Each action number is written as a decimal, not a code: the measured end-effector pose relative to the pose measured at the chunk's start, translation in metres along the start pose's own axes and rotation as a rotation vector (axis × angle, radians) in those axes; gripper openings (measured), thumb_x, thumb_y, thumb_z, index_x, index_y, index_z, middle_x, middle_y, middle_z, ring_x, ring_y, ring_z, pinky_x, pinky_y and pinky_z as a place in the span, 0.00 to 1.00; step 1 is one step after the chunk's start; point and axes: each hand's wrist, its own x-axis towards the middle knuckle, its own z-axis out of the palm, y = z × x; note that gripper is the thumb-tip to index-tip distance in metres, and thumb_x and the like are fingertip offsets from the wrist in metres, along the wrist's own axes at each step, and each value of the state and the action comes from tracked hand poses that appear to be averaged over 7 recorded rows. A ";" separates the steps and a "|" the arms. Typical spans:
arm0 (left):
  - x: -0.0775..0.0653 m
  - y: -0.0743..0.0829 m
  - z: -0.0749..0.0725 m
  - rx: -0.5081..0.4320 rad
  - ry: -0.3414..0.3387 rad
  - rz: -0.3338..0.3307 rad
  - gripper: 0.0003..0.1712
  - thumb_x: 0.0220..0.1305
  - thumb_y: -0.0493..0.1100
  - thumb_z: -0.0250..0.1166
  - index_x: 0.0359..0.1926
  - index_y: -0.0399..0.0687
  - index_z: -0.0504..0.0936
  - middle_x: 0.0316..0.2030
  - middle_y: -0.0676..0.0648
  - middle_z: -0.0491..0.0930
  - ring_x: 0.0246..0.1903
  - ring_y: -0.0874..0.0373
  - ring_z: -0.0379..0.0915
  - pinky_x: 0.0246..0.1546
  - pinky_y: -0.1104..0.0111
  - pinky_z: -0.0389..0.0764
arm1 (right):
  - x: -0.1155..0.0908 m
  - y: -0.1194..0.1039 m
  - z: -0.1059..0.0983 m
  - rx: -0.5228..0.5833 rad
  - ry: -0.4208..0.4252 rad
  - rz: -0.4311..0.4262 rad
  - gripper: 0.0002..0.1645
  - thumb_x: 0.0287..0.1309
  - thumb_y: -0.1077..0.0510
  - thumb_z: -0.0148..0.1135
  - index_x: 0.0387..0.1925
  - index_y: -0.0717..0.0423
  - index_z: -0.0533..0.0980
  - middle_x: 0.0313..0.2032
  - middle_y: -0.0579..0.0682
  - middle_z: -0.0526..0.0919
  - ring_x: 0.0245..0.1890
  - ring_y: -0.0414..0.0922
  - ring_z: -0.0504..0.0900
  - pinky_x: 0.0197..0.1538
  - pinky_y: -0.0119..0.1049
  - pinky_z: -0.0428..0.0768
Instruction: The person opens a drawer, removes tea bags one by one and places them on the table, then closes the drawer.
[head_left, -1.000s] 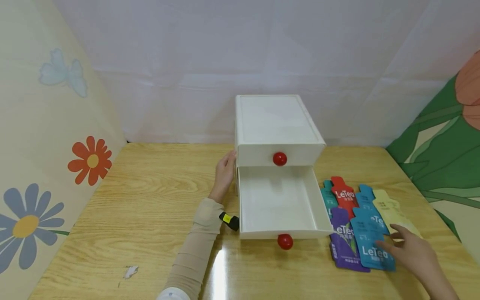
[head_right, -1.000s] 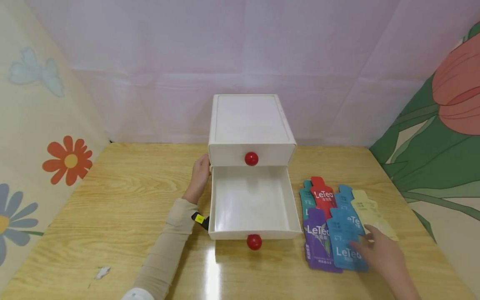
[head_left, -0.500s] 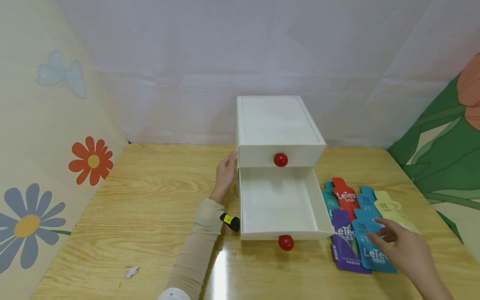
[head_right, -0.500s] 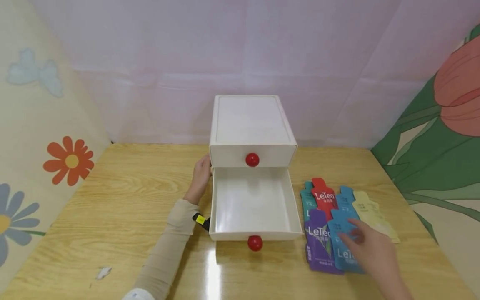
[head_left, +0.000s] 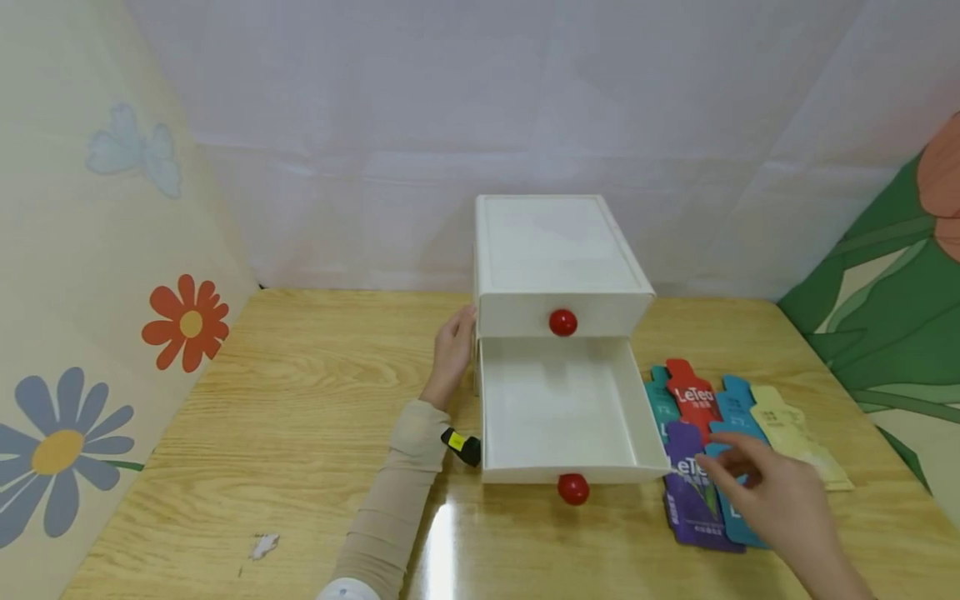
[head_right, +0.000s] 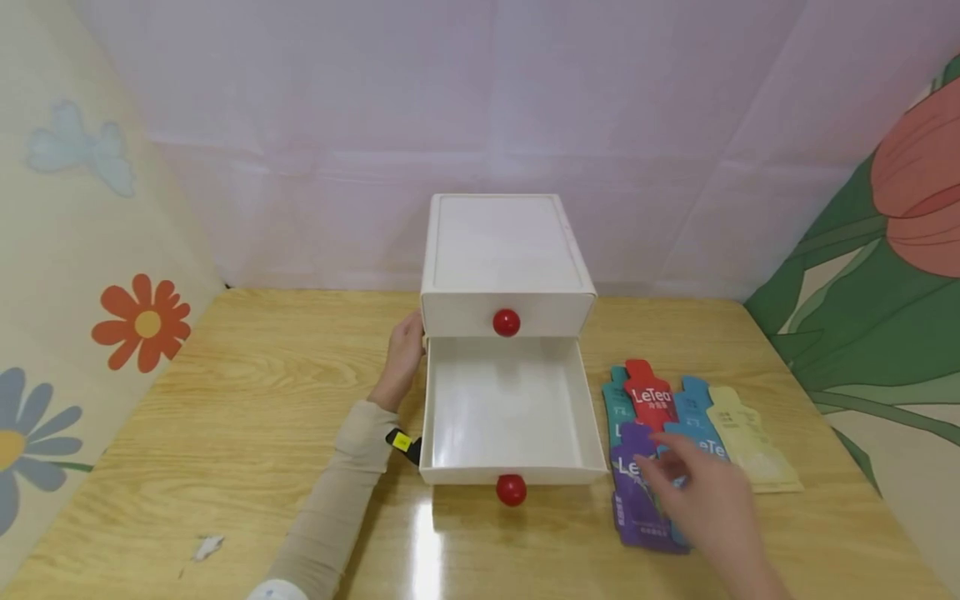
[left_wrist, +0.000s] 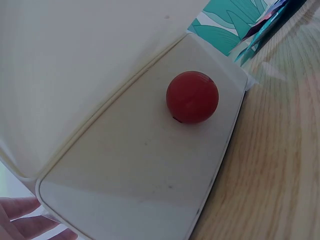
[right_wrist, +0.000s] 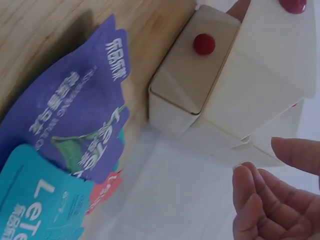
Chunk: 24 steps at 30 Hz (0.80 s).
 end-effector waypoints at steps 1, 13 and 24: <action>0.000 0.000 0.000 -0.002 -0.001 -0.004 0.28 0.66 0.54 0.49 0.57 0.39 0.72 0.61 0.44 0.66 0.61 0.52 0.60 0.61 0.63 0.61 | 0.000 -0.003 0.000 -0.001 0.002 -0.006 0.18 0.46 0.57 0.69 0.37 0.64 0.78 0.20 0.47 0.80 0.15 0.33 0.70 0.17 0.27 0.70; -0.001 -0.001 0.000 -0.013 -0.007 -0.010 0.29 0.66 0.56 0.49 0.59 0.39 0.70 0.61 0.43 0.66 0.61 0.51 0.59 0.61 0.62 0.61 | -0.003 -0.028 0.015 0.117 0.126 -0.125 0.13 0.36 0.70 0.70 0.27 0.58 0.77 0.19 0.43 0.77 0.17 0.29 0.67 0.18 0.22 0.68; 0.000 0.000 0.000 -0.007 0.009 -0.004 0.29 0.66 0.55 0.49 0.58 0.37 0.71 0.60 0.42 0.67 0.61 0.51 0.60 0.61 0.62 0.61 | -0.008 -0.043 0.014 0.196 0.273 -0.210 0.11 0.35 0.73 0.67 0.25 0.60 0.77 0.18 0.44 0.76 0.18 0.31 0.68 0.21 0.18 0.66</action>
